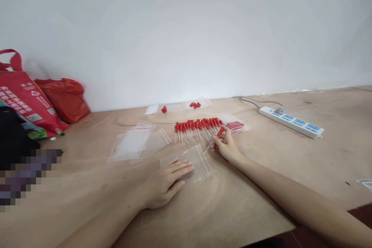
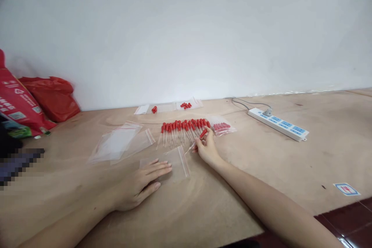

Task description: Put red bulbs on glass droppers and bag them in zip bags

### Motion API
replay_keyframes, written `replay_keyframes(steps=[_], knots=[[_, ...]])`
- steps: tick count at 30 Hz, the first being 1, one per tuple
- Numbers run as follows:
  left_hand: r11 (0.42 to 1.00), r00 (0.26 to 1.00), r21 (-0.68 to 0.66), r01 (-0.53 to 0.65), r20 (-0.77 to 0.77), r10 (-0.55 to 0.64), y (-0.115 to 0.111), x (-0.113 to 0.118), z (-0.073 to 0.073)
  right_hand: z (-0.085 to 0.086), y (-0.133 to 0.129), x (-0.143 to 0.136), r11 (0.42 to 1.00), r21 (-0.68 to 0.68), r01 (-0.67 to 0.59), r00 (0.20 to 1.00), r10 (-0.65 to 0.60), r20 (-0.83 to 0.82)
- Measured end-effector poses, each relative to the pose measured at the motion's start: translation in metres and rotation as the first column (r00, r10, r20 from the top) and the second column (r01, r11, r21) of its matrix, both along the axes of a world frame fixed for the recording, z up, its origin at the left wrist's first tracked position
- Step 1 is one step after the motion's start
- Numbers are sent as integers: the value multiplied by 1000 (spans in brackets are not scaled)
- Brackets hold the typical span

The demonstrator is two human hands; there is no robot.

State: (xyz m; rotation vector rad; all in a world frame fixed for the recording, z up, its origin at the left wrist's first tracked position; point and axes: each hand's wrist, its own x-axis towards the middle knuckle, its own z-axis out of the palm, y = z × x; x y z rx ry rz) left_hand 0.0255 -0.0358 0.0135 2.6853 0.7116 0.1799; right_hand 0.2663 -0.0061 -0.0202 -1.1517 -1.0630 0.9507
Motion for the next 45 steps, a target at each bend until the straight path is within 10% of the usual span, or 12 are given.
replay_keyframes(steps=[13, 22, 45], knots=[[1000, 998, 3, 9, 55, -9, 1, -1, -2, 1, -1, -2, 999, -34, -3, 998, 1, -66], [1000, 999, 11, -30, 14, 29, -2, -2, -1, 6, -13, -6, 959, -108, -262, 940, 228, -253], [998, 999, 59, -6, 34, 4, 1, -4, -12, 6, -14, -10, 815, -119, -567, 779, 577, 245]])
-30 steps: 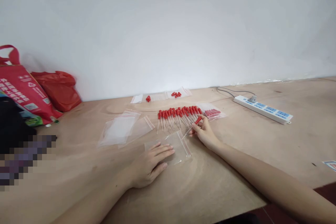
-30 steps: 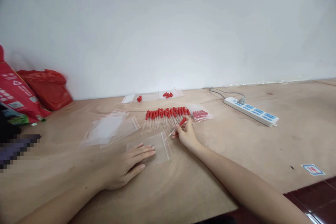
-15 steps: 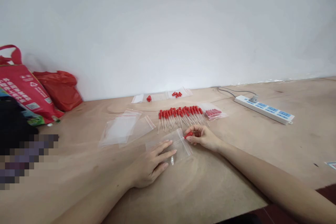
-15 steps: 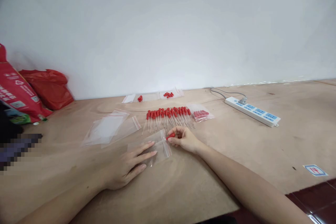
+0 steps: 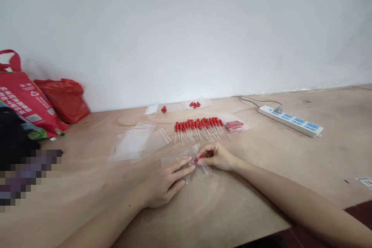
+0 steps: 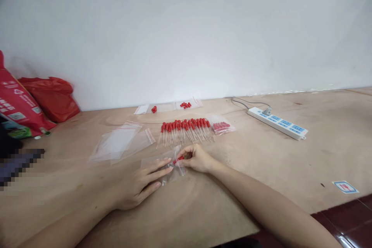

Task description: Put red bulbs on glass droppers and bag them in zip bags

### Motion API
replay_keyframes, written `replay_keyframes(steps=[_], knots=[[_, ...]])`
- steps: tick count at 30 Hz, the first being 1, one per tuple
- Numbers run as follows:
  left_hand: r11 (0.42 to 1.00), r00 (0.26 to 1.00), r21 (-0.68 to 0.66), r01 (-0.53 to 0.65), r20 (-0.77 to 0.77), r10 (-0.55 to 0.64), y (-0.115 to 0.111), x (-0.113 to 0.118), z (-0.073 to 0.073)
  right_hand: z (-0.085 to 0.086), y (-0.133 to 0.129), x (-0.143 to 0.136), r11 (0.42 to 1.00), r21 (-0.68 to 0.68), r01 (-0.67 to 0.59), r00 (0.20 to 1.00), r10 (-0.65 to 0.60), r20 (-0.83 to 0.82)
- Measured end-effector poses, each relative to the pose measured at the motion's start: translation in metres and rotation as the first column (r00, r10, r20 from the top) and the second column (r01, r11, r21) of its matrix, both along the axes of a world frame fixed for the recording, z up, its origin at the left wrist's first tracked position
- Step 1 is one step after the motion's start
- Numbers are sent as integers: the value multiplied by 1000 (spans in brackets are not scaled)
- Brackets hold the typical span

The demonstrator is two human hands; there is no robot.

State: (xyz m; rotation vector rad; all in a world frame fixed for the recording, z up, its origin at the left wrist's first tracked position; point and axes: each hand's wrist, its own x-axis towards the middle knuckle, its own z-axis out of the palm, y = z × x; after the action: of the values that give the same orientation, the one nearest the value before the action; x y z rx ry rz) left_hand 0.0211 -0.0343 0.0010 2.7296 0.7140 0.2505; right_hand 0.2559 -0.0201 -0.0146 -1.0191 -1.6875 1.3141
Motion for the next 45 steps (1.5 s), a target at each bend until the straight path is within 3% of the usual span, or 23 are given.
replay_keyframes(steps=[3, 7, 11, 16, 24, 28, 32, 35, 39, 43, 45], knots=[[1000, 999, -19, -22, 39, 23, 2, -2, 2, 0, 2, 2, 998, -57, -27, 1000, 26, -16], [988, 982, -22, -152, 115, 153, 9, -8, 5, -4, 8, 15, 989, -122, 86, 996, -89, -19], [980, 976, -49, -192, 96, 196, 14, -9, 6, -7, 10, 24, 986, -101, 136, 991, -136, 10], [982, 975, -32, -185, 118, 187, 13, -6, 5, -12, 8, 18, 989, -9, 147, 989, -146, 16], [986, 983, 8, -165, 89, 163, 11, -6, 6, -10, 6, 18, 998, 63, 13, 996, -18, 85], [992, 989, 15, -125, 85, 123, 11, -6, 9, -7, 5, 18, 985, 136, 105, 976, -129, 176], [994, 989, 17, -112, 94, 110, 12, -6, 10, -3, 10, 24, 982, 92, 162, 952, -181, 246], [993, 988, 21, -115, 108, 112, 12, -5, 9, 5, 21, 33, 931, 224, 288, 865, -353, 356], [993, 986, 29, -111, 128, 106, 13, -5, 6, 18, 46, 32, 835, 447, 321, 680, -532, 504], [994, 986, 22, -108, 127, 104, 14, -7, 4, 28, 75, 18, 818, 418, 394, 473, -571, 671], [994, 986, 20, -110, 125, 106, 14, -8, 4, 31, 85, 10, 819, 376, 434, 415, -552, 723]])
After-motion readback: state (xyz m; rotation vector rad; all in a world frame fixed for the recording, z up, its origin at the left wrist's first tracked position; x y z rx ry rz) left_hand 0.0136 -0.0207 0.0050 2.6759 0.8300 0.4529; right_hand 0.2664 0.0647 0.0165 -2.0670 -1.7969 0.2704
